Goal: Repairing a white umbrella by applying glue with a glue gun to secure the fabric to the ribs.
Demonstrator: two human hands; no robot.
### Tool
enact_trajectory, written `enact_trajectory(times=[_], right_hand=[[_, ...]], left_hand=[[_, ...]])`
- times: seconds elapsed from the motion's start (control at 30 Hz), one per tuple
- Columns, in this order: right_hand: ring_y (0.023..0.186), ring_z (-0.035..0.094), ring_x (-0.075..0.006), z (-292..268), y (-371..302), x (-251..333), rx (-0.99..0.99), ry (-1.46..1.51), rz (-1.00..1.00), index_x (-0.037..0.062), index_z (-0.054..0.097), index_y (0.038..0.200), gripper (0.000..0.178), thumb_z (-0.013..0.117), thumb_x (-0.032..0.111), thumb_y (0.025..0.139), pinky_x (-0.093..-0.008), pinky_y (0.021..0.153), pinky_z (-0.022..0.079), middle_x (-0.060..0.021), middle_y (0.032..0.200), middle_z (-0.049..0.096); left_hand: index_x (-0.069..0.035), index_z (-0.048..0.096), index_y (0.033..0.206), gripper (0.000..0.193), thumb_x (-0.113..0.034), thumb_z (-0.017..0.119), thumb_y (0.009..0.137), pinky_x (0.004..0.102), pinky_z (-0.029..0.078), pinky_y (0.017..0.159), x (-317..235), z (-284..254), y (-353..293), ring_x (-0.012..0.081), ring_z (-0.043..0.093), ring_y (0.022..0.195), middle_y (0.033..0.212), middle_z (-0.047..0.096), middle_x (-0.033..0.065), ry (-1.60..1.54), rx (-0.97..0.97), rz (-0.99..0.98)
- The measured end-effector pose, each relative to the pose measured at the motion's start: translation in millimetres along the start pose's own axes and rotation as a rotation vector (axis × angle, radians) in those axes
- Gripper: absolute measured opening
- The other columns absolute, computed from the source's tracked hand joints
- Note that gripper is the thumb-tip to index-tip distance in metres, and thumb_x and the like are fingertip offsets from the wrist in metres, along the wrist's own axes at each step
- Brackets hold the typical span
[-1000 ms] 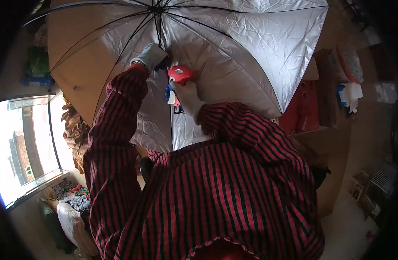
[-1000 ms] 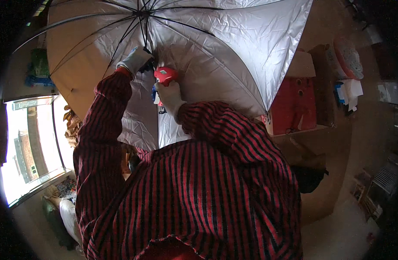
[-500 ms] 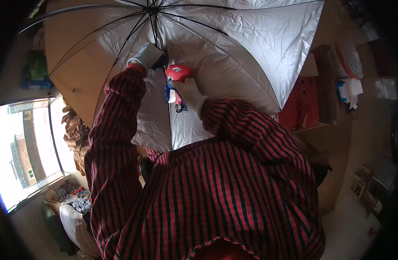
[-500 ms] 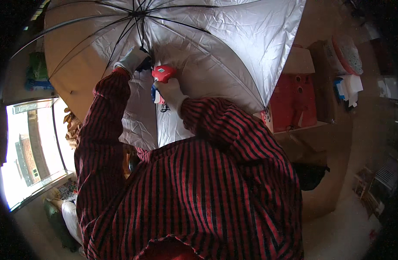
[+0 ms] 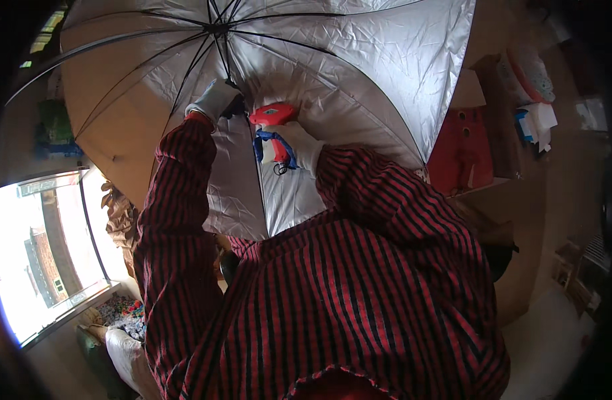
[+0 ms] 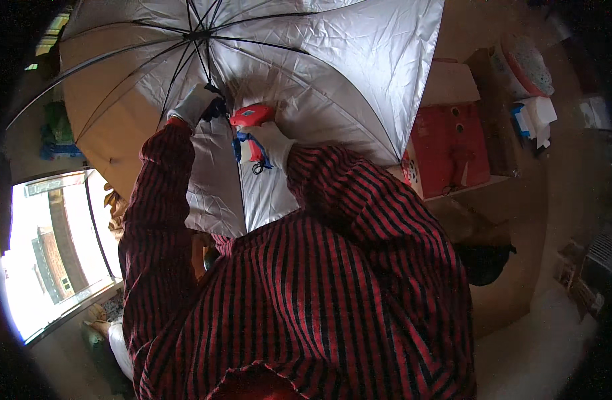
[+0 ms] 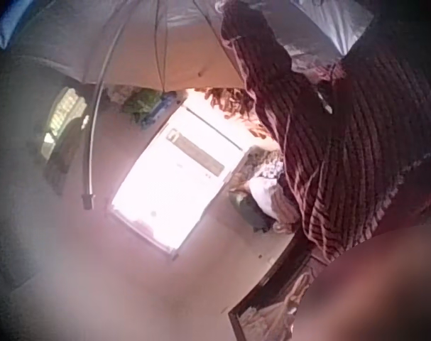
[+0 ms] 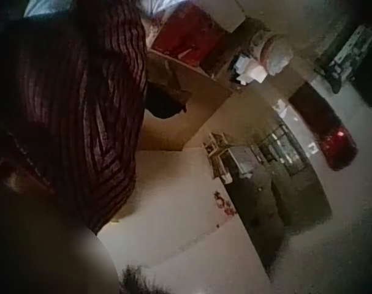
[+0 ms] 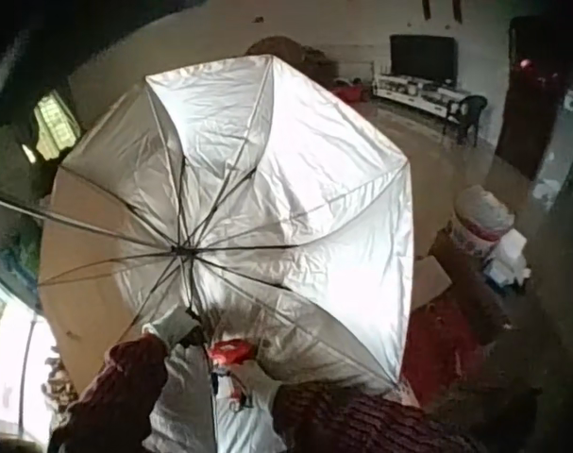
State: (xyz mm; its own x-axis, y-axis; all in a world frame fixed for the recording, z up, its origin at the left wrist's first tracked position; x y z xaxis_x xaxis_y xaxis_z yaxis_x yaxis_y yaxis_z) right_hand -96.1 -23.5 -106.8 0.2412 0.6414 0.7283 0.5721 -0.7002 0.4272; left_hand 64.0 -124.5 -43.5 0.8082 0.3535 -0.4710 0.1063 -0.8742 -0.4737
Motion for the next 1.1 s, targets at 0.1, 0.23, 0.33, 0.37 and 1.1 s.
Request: enact_trajectory(times=[0.1, 0.23, 0.33, 0.37, 1.1], right_hand=[[0.070, 0.064, -0.0239, 34, -3, -43, -0.059, 0.532, 0.227, 0.0036, 0.058, 0.100, 0.025, 0.063, 0.020, 0.082, -0.0349, 0.063, 0.052, -0.0093, 0.085, 0.064], [0.073, 0.063, -0.0259, 21, -7, -20, -0.121, 1.142, 0.781, 0.0083, 0.059, 0.102, 0.026, 0.063, 0.022, 0.080, -0.0372, 0.066, 0.051, -0.0114, 0.084, 0.064], [0.073, 0.063, -0.0261, 10, -13, -19, -0.176, 1.132, 0.795, 0.0104, 0.059, 0.100, 0.026, 0.064, 0.023, 0.078, -0.0376, 0.067, 0.050, -0.0118, 0.084, 0.064], [0.072, 0.063, -0.0256, 4, -11, -19, -0.183, 0.956, 0.589, 0.0107, 0.060, 0.099, 0.025, 0.064, 0.023, 0.077, -0.0372, 0.066, 0.050, -0.0113, 0.083, 0.064], [0.068, 0.062, -0.0125, -17, 68, -5, -0.190, 1.160, 0.529, 0.0056, 0.060, 0.097, 0.020, 0.063, 0.022, 0.086, -0.0276, 0.058, 0.050, 0.0004, 0.081, 0.064]], left_hand=[[0.002, 0.063, 0.079, 0.019, -0.017, 0.062, 0.080, 0.0287, 0.043, 0.037, -5, 2, 20, 0.0184, 0.058, 0.044, 0.061, 0.063, 0.0094, 0.272, 0.036, 0.472], [0.002, 0.063, 0.082, 0.019, -0.017, 0.061, 0.082, 0.0288, 0.042, 0.036, 8, 10, 19, 0.0185, 0.058, 0.044, 0.062, 0.063, 0.0098, 0.374, 0.088, 0.525], [0.001, 0.063, 0.082, 0.018, -0.016, 0.060, 0.082, 0.0289, 0.041, 0.035, -1, 8, 15, 0.0184, 0.057, 0.043, 0.062, 0.063, 0.0098, 0.332, 0.093, 0.501], [0.001, 0.063, 0.081, 0.017, -0.016, 0.060, 0.082, 0.0290, 0.041, 0.035, -7, 6, 12, 0.0182, 0.057, 0.043, 0.062, 0.063, 0.0098, 0.290, 0.076, 0.548], [-0.003, 0.065, 0.093, 0.026, -0.024, 0.059, 0.080, 0.0422, 0.052, 0.073, 10, -139, -7, 0.0369, 0.064, 0.088, 0.098, 0.065, 0.0212, 0.751, -0.452, -0.109]])
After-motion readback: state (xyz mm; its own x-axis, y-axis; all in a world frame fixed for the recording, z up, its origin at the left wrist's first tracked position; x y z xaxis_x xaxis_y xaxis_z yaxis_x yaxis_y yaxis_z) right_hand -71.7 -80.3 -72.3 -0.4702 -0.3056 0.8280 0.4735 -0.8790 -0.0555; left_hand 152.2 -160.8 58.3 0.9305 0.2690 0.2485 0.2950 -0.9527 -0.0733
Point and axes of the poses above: each hand's wrist, its own y-axis towards the middle knuckle, its own z-axis out of the palm, x = y × z, the point moved 7 cm from there along y, towards the middle knuckle
